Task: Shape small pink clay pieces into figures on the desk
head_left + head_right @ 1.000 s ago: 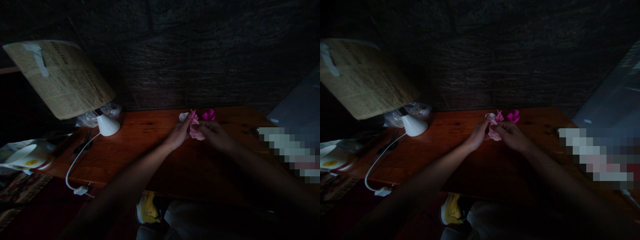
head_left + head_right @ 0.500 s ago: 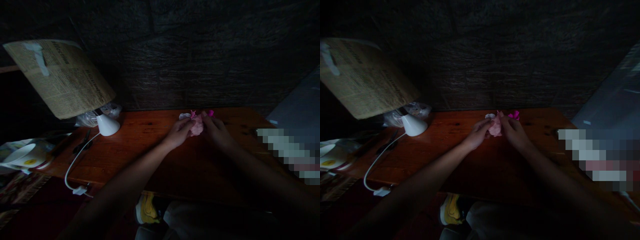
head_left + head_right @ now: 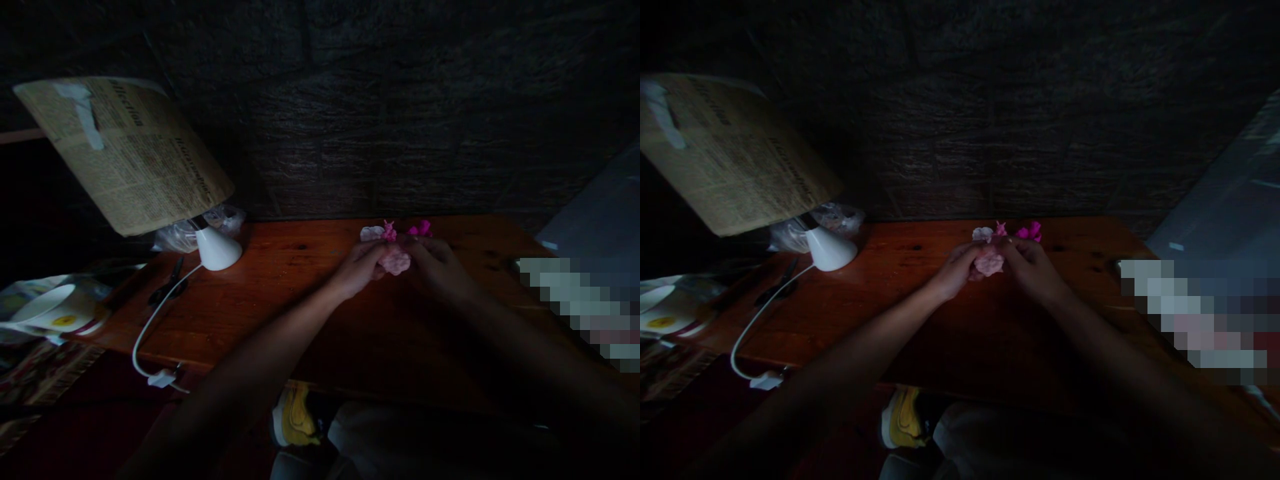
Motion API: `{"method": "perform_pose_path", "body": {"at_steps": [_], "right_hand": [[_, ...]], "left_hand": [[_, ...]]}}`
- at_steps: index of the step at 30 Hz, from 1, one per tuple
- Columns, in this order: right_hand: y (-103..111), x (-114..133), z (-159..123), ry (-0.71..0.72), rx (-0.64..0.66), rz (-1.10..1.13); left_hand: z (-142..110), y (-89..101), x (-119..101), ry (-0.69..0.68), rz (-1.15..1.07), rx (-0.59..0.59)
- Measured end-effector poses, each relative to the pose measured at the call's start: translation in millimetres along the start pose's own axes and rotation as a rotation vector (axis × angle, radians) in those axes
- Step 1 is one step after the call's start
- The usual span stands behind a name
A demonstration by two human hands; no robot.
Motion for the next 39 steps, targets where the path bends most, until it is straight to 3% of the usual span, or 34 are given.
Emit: {"method": "perform_pose_path", "body": {"at_steps": [7,15,24,28,34,39], "right_hand": [[5.1,0.8,2.5,0.049,-0.079,-0.001],[7.5,-6.5,4.6,0.018,-0.124,0.005],[-2.3,-9.6,2.1,-0.017,0.056,0.009],[-4.3,-5.0,1.5,0.005,0.073,0.052],[-2.2,-1.7,2.2,0.007,-0.015,0.055],[-5.2,-6.6,1.2,0.008,0.006,0.032]], "left_hand": [[-0.4,-9.0,3.9,0.020,0.074,0.140],[5.9,0.6,5.7,0.045,-0.028,0.011],[2.1,4.8,-2.1,-0.009,-0.012,-0.104],[1.7,1.3,-0.4,-0.019,-0.015,-0.081],[3.6,-3.1,7.3,0.005,-0.002,-0.012],[4.2,2.3,1.3,-0.050,0.101,-0.055]]}}
Point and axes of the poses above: each hand's wrist, its own z-axis towards the middle knuckle, its own y-axis out of the back of the hand, x = y × z, the point moved 5 cm from there along z, towards the middle knuckle, and after that the axes turned 5 degrees about y, right-handed, at the moved point
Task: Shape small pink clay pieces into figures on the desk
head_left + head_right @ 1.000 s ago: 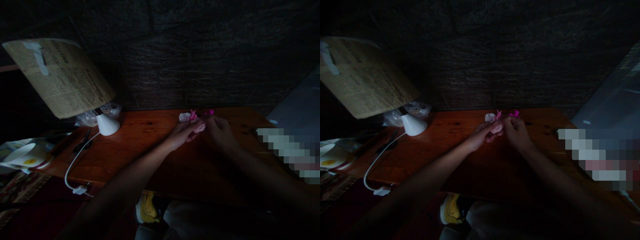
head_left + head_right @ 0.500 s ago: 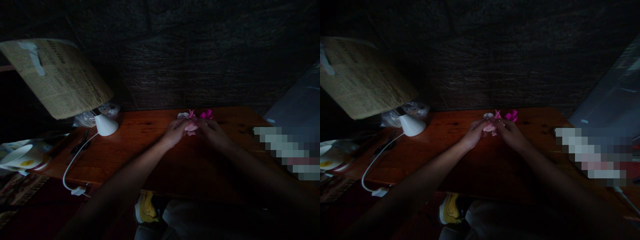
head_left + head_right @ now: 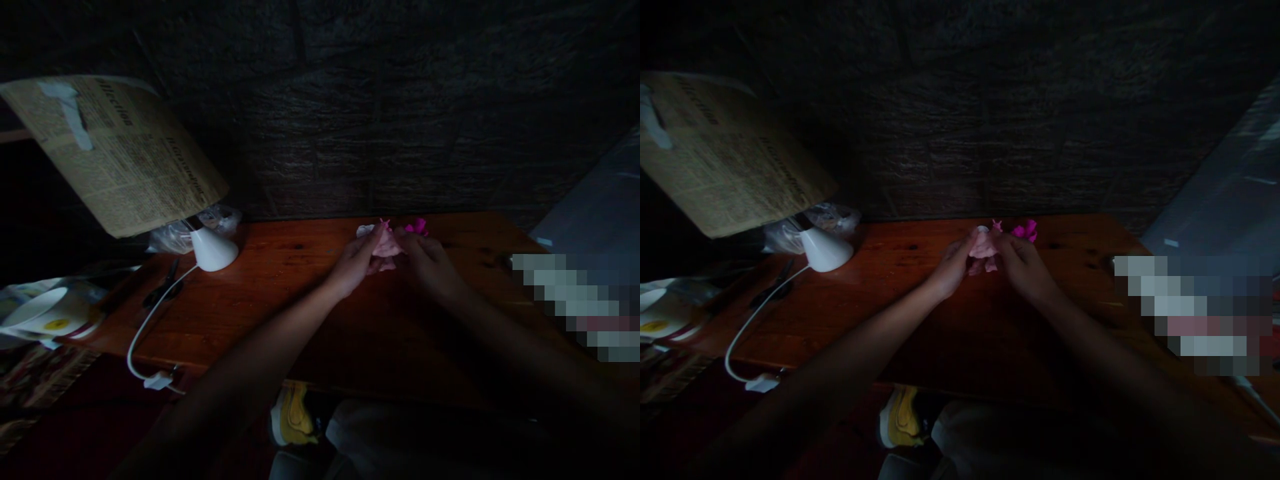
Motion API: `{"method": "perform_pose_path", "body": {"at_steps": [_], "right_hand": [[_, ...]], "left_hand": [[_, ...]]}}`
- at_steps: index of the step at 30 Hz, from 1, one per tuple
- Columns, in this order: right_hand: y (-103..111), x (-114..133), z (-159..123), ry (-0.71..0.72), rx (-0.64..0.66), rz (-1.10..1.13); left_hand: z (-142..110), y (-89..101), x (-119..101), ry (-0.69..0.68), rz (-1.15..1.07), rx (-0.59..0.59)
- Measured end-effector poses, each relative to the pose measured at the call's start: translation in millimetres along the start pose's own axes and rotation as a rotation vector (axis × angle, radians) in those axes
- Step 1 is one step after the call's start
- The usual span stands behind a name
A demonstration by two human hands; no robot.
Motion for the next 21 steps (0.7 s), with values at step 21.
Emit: {"method": "perform_pose_path", "body": {"at_steps": [21], "right_hand": [[-2.4,-9.0,-0.4,0.013,0.128,-0.183]], "left_hand": [[4.7,6.7,1.6,0.088,-0.220,0.019]]}}
Point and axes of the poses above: each hand's wrist, its own z-axis towards the middle knuckle, its own y-axis out of the back of the hand, x = y × z, the point moved 5 cm from there along z, towards the middle knuckle, and after that the axes turned 5 degrees about y, right-handed, at the moved point
